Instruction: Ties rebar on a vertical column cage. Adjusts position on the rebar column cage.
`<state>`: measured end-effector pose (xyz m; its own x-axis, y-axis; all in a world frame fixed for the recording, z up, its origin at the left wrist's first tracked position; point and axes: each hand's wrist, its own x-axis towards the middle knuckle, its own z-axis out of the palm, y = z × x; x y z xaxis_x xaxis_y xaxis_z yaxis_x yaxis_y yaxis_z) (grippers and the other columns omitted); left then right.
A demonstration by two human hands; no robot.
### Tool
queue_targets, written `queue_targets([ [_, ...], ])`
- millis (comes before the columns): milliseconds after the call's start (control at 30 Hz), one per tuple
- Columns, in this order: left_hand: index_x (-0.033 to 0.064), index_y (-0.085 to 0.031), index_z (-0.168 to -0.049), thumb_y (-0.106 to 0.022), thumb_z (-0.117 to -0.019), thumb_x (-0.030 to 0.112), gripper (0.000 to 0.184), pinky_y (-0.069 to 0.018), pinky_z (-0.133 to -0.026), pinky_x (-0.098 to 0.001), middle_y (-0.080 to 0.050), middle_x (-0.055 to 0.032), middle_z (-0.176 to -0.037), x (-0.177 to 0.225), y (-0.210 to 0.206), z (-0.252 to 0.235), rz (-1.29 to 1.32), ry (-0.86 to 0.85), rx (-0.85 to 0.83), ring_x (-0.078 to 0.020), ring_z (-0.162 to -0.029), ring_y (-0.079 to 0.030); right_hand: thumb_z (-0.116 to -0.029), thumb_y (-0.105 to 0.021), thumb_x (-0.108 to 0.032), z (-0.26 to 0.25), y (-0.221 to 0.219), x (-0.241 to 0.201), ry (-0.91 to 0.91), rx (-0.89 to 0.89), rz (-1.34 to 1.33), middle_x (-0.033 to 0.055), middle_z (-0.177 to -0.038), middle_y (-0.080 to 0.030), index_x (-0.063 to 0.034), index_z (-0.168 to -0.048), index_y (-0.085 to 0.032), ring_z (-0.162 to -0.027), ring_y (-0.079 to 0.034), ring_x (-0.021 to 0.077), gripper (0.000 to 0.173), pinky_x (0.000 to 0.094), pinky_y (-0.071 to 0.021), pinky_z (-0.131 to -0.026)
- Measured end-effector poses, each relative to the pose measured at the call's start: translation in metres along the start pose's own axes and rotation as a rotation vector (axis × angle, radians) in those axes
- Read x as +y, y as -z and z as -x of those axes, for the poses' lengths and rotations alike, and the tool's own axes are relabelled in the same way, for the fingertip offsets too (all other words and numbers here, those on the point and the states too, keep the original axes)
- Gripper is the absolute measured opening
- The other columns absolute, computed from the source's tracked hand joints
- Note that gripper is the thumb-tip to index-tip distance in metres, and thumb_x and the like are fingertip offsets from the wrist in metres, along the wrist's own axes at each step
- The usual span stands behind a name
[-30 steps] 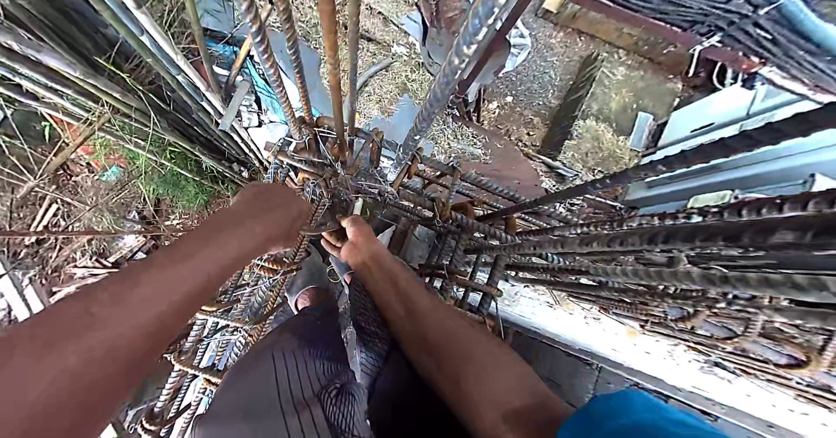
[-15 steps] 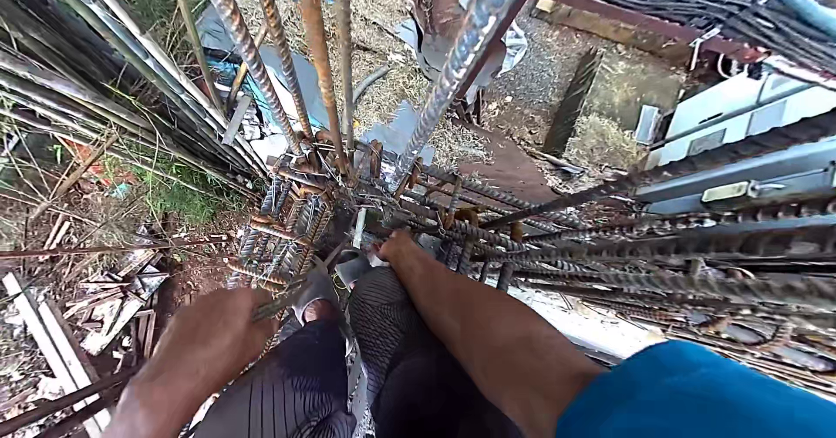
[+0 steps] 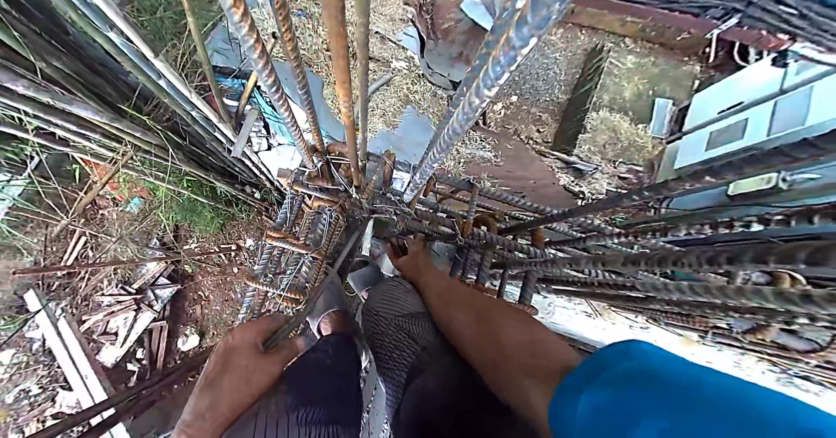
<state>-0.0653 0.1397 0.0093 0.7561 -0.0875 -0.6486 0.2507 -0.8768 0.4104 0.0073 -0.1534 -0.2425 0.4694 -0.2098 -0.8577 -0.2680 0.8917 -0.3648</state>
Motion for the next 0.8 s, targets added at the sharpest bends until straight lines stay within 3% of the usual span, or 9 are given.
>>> queue_targets([
  [100, 0.0215, -0.076, -0.112, -0.072, -0.0894, 0.049, 0.036, -0.0555, -0.067, -0.0446, -0.07, 0.0023, -0.082, -0.006, -0.003, 0.0, 0.056, 0.008, 0.012, -0.0142, -0.069, -0.065, -0.1135, -0.032, -0.031, 0.002, 0.006, 0.001, 0.019, -0.039, 0.131, 0.0127, -0.129, -0.053, -0.0042, -0.145, -0.037, -0.112, -0.059, 0.0184, 0.042, 0.033, -0.0514, -0.096],
  [167, 0.0224, -0.076, -0.109, -0.07, -0.0884, 0.05, 0.035, -0.0544, -0.065, -0.0432, -0.068, 0.0036, -0.079, -0.01, -0.005, -0.002, 0.075, -0.012, 0.02, -0.0129, -0.067, -0.063, -0.1126, -0.035, -0.021, 0.007, -0.003, 0.001, 0.076, 0.017, 0.206, 0.0159, -0.136, -0.051, -0.0036, -0.15, -0.034, -0.114, -0.06, 0.0208, 0.041, 0.0338, -0.0524, -0.094],
  [267, 0.0237, -0.076, -0.107, -0.068, -0.087, 0.053, 0.036, -0.0536, -0.063, -0.0395, -0.067, 0.0063, -0.077, -0.016, -0.01, -0.005, 0.11, -0.049, 0.027, -0.0097, -0.066, -0.062, -0.1087, -0.045, -0.009, 0.01, -0.019, 0.004, 0.225, 0.149, 0.468, 0.0228, -0.13, -0.059, 0.0053, -0.141, -0.047, -0.107, -0.065, 0.0261, 0.035, 0.0396, -0.055, -0.091],
  [333, 0.0233, -0.076, -0.106, -0.068, -0.0871, 0.054, 0.037, -0.0526, -0.06, -0.0367, -0.066, 0.0077, -0.074, -0.019, -0.013, -0.004, 0.132, -0.067, 0.038, -0.0081, -0.063, -0.06, -0.1043, -0.054, -0.01, 0.003, -0.021, 0.007, 0.355, 0.216, 0.769, 0.0263, -0.117, -0.067, 0.0072, -0.127, -0.06, -0.103, -0.069, 0.034, 0.029, 0.0502, -0.0564, -0.092],
  [400, 0.022, -0.077, -0.107, -0.068, -0.0869, 0.054, 0.039, -0.0527, -0.059, -0.0348, -0.067, 0.008, -0.074, -0.02, -0.015, -0.003, 0.151, -0.08, 0.046, -0.0072, -0.062, -0.06, -0.1035, -0.055, -0.013, 0.002, -0.026, 0.006, 0.398, 0.254, 0.917, 0.028, -0.115, -0.067, 0.0067, -0.122, -0.062, -0.105, -0.068, 0.0399, 0.028, 0.0572, -0.0531, -0.094],
  [467, 0.0197, -0.077, -0.109, -0.068, -0.0871, 0.052, 0.04, -0.0542, -0.062, -0.036, -0.069, 0.0063, -0.078, -0.023, -0.013, -0.003, 0.163, -0.085, 0.033, -0.0081, -0.065, -0.062, -0.1051, -0.053, -0.015, 0.0, -0.025, 0.006, 0.397, 0.257, 0.888, 0.0294, -0.118, -0.066, 0.0075, -0.127, -0.059, -0.11, -0.067, 0.041, 0.032, 0.0573, -0.0525, -0.097],
  [600, 0.0158, -0.076, -0.105, -0.07, -0.089, 0.043, 0.033, -0.0512, -0.06, -0.0324, -0.067, 0.0054, -0.076, -0.024, -0.012, 0.003, 0.212, -0.072, 0.034, -0.0067, -0.063, -0.059, -0.1112, -0.044, -0.017, 0.006, -0.018, 0.009, 0.301, 0.143, 0.491, 0.0254, -0.13, -0.061, 0.0065, -0.142, -0.046, -0.111, -0.067, 0.0303, 0.039, 0.0432, -0.0546, -0.096],
  [700, 0.0122, -0.076, -0.107, -0.07, -0.091, 0.038, 0.031, -0.0525, -0.062, -0.0294, -0.069, 0.0038, -0.08, -0.027, -0.01, 0.006, 0.264, -0.058, 0.024, -0.0061, -0.065, -0.061, -0.1111, -0.044, -0.016, 0.011, -0.019, 0.009, 0.265, 0.127, 0.323, 0.0236, -0.13, -0.062, 0.0065, -0.141, -0.047, -0.108, -0.067, 0.0266, 0.037, 0.0392, -0.0556, -0.094],
  [800, 0.0116, -0.076, -0.106, -0.07, -0.0919, 0.034, 0.027, -0.0494, -0.058, -0.0269, -0.066, 0.0048, -0.076, -0.027, -0.009, 0.009, 0.291, -0.041, 0.021, -0.0048, -0.061, -0.058, -0.1111, -0.046, -0.021, 0.006, -0.013, 0.01, 0.247, 0.108, 0.267, 0.0229, -0.126, -0.063, 0.0061, -0.139, -0.048, -0.106, -0.068, 0.026, 0.039, 0.0392, -0.0567, -0.091],
])
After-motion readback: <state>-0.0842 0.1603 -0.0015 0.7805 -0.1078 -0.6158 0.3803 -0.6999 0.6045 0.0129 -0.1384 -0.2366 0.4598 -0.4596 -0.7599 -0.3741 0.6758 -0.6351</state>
